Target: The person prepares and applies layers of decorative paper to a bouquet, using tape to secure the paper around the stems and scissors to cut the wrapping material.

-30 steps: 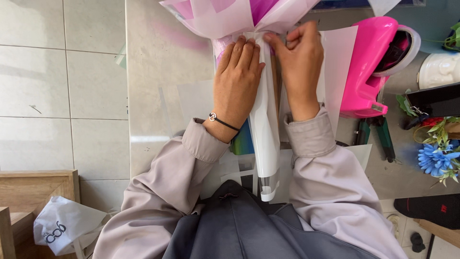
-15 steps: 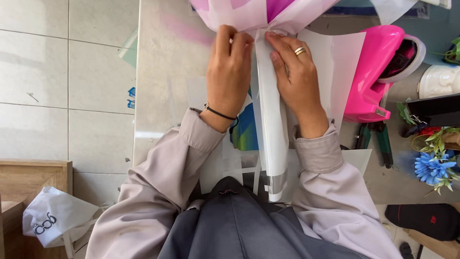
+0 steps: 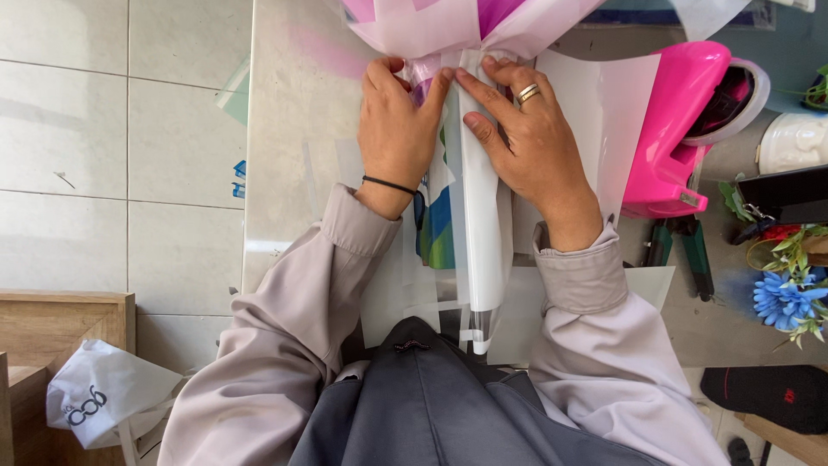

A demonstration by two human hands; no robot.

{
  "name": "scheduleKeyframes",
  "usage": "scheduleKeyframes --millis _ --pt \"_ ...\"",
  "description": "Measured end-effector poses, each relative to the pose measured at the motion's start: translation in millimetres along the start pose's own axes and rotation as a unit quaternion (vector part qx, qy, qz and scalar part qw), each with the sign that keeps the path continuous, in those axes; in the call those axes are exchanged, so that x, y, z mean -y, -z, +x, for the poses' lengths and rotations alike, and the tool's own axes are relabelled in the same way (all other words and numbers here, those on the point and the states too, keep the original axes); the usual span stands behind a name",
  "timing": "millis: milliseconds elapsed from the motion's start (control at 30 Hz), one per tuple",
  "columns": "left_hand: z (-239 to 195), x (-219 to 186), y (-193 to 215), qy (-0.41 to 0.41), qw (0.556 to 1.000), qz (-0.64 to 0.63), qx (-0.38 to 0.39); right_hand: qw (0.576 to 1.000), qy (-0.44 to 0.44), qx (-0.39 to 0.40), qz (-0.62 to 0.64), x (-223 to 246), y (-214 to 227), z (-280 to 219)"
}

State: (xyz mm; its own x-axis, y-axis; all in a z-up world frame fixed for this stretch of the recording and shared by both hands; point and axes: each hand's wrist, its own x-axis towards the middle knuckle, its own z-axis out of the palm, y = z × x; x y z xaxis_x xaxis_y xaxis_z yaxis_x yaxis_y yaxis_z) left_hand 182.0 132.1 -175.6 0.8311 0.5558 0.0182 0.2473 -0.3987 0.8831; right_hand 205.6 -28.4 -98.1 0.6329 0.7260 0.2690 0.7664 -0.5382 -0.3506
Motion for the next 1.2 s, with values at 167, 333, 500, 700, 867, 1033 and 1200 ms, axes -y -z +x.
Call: scheduleKeyframes --millis 167,333,500,700,867,1033,1200 --pt "4.2 -3.3 3.6 0.015 1.000 -0.009 -0.004 1.000 0.022 0.021 -0.006 -6.7 -3.5 -5.6" --pt "4.9 -1.8 3.9 0.016 1.000 -0.024 -0.005 0.997 0.046 0.052 -0.017 -4.9 6.8 -3.4" --pt "12.3 -12.8 5.2 0.081 0.996 -0.042 0.018 0.996 0.025 0.085 -0.022 -8.7 5.5 -8.5" --pt "24.2 -8.3 -0.9 0.108 0.994 -0.017 0.027 0.996 -0.014 0.083 0.010 -5.1 -3.4 -17.5" --pt "30.4 -8.0 3.0 0.133 0.988 -0.052 0.050 0.991 -0.075 -0.102 0.052 -10.0 45.5 -73.4" --pt "33.9 -5.9 3.4 0.147 0.985 -0.043 0.077 0.894 -0.312 -0.266 -0.180 -101.2 50.2 -205.6" --pt "35.5 2.1 -1.8 0.141 0.987 -0.041 0.070 0.857 -0.395 -0.301 -0.136 -132.2 40.7 -220.0"
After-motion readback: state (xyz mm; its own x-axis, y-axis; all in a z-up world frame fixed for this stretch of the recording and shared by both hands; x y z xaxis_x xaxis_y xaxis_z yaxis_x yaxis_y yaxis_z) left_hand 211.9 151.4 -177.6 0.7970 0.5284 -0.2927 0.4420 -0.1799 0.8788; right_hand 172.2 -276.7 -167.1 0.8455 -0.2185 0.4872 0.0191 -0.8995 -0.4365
